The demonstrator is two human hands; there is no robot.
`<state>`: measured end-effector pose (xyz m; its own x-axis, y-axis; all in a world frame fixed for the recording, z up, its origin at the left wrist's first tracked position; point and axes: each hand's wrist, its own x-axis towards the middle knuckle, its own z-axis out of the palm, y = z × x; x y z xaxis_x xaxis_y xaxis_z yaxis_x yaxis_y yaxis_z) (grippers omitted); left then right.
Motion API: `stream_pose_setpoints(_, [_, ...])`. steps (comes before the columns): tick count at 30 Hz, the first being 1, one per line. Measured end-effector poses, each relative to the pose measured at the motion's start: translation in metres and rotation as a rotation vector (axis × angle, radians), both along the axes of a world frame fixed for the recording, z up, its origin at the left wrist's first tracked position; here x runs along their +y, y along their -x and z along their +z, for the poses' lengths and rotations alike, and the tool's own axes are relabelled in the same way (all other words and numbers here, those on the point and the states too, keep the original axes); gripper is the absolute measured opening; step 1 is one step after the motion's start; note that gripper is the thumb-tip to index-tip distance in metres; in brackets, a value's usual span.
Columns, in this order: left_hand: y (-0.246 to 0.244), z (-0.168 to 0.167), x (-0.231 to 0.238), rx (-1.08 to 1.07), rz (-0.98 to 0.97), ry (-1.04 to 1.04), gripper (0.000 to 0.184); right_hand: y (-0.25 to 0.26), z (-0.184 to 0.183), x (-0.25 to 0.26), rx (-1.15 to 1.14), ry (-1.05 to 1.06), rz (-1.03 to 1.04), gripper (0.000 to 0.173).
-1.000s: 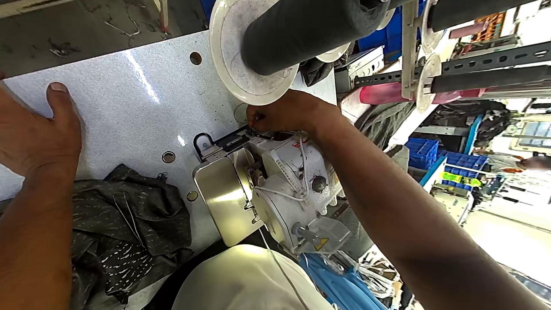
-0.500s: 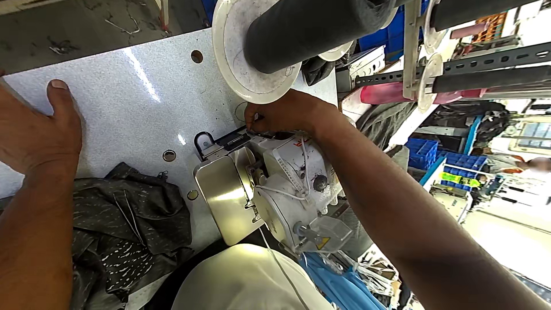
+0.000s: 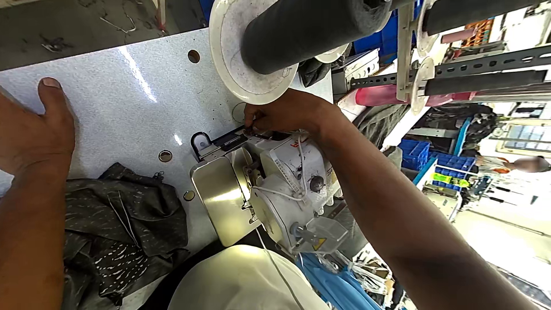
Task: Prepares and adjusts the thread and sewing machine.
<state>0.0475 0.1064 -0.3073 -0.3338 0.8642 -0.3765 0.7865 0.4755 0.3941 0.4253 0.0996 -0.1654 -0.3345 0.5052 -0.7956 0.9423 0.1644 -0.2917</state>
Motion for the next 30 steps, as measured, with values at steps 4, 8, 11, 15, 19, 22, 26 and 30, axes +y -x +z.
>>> stream_pose_setpoints(4, [0.002, -0.002, 0.000, 0.005, -0.004, -0.013, 0.090, -0.001, -0.002, -0.001, -0.013, -0.042, 0.039, 0.011])
stream_pose_setpoints(8, [0.001, -0.001, 0.000, 0.012, 0.001, -0.007, 0.090, 0.006, -0.001, -0.001, -0.065, -0.044, 0.054, 0.010])
stream_pose_setpoints(11, [0.001, -0.002, 0.001, 0.015, 0.005, -0.007, 0.090, 0.010, 0.001, -0.001, -0.058, -0.075, 0.106, 0.010])
stream_pose_setpoints(15, [0.002, 0.000, 0.001, 0.013, -0.014, -0.037, 0.089, 0.010, 0.001, -0.002, -0.034, -0.112, 0.162, 0.011])
stream_pose_setpoints(19, [0.001, 0.000, 0.001, 0.012, -0.015, -0.043, 0.089, 0.008, -0.001, -0.002, -0.021, -0.104, 0.190, 0.010])
stream_pose_setpoints(22, [0.002, 0.001, 0.000, -0.002, -0.016, -0.043, 0.090, 0.006, -0.002, -0.003, 0.001, -0.122, 0.245, 0.012])
stream_pose_setpoints(26, [0.001, 0.002, -0.001, -0.002, -0.016, -0.034, 0.091, 0.006, -0.003, -0.003, 0.014, -0.106, 0.276, 0.015])
stream_pose_setpoints(30, [0.002, -0.001, -0.001, 0.005, -0.006, -0.027, 0.092, 0.008, -0.001, -0.001, -0.005, -0.068, 0.256, 0.014])
